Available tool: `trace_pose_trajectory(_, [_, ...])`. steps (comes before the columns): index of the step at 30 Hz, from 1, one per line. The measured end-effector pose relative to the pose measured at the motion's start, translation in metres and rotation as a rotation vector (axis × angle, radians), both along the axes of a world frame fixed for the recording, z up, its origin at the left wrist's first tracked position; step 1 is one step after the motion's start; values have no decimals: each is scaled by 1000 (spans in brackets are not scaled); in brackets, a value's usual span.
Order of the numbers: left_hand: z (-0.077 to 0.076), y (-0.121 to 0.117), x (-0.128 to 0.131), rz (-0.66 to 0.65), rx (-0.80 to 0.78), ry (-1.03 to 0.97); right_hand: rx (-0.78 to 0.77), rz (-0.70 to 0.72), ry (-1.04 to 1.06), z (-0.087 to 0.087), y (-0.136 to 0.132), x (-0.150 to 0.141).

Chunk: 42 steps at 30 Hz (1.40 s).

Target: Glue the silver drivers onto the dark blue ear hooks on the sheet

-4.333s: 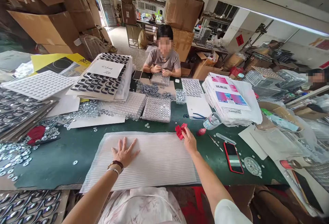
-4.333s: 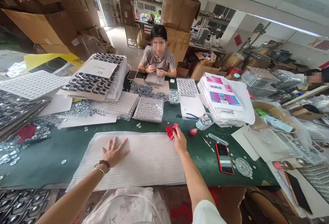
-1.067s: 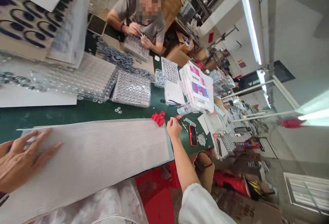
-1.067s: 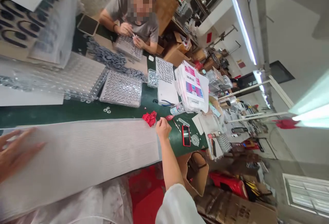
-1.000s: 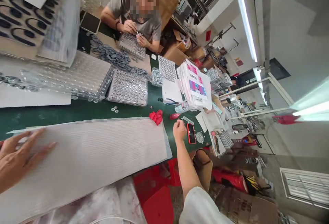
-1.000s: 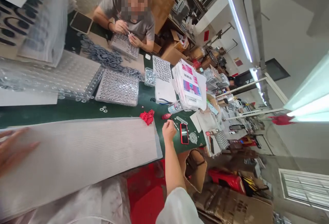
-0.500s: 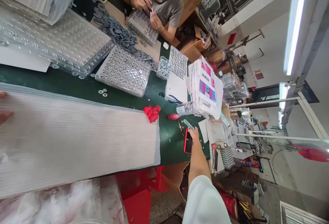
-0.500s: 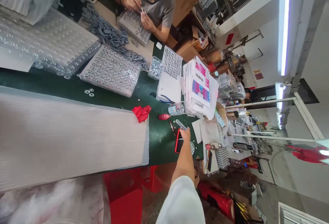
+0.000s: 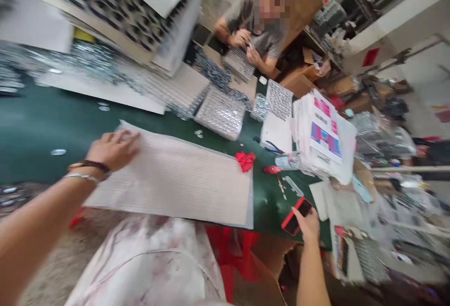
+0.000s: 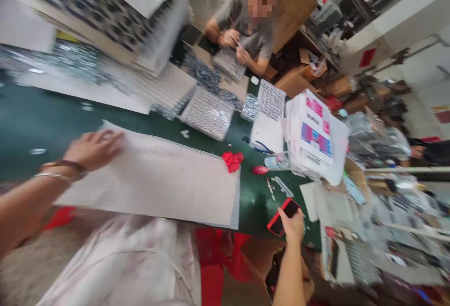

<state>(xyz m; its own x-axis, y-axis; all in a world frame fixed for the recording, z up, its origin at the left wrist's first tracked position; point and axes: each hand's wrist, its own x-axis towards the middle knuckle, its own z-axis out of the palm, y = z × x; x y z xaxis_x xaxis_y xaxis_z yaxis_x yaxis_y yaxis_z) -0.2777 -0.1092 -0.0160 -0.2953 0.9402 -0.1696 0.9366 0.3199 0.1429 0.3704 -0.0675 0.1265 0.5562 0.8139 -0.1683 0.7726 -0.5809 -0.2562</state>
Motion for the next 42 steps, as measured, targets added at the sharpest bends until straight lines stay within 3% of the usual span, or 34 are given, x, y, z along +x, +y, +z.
trace_pose_trajectory(2, [1, -6, -14, -40, -10, -14, 13, 108, 131, 11, -10, -41])
trace_pose_trajectory(4, [-3, -9, -20, -62, 3, -26, 10, 311, 293, 16, -14, -106])
trace_pose_trajectory(8, [-7, -19, -26, -122, 65, -93, -41, 923, 529, 9, -1, -300])
trace_pose_trajectory(11, [-8, -30, -34, -181, 131, -153, -54, 1261, 516, -11, 20, -451])
trace_pose_trajectory(13, [-11, -38, -40, -234, 166, -197, -74, 1449, 444, -29, 34, -530])
trace_pose_trajectory(15, [-15, -44, -47, -281, 192, -248, -126, 1597, 353, -51, 46, -586])
trace_pose_trajectory(18, [-19, -54, -52, -324, 221, -336, -207, 1730, 225, -84, 57, -632])
trace_pose_trajectory(21, [-18, -75, -55, -342, 232, -434, -223, 1762, 138, -102, 62, -644])
trace_pose_trajectory(24, [-11, -113, -60, -313, 217, -532, -151, 1732, 104, -99, 59, -629])
trace_pose_trajectory(28, [-5, -175, -70, -76, 111, -593, -39, 1593, 100, -82, 34, -563])
trace_pose_trajectory(31, [-7, -202, -68, 168, -36, -613, 15, 1455, 71, -82, -4, -494])
trace_pose_trajectory(36, [-12, -197, -47, 412, -165, -672, 77, 1215, -49, -111, -57, -403])
trace_pose_trajectory(42, [-10, -180, -22, 477, -166, -750, 36, 1117, -116, -153, -72, -359])
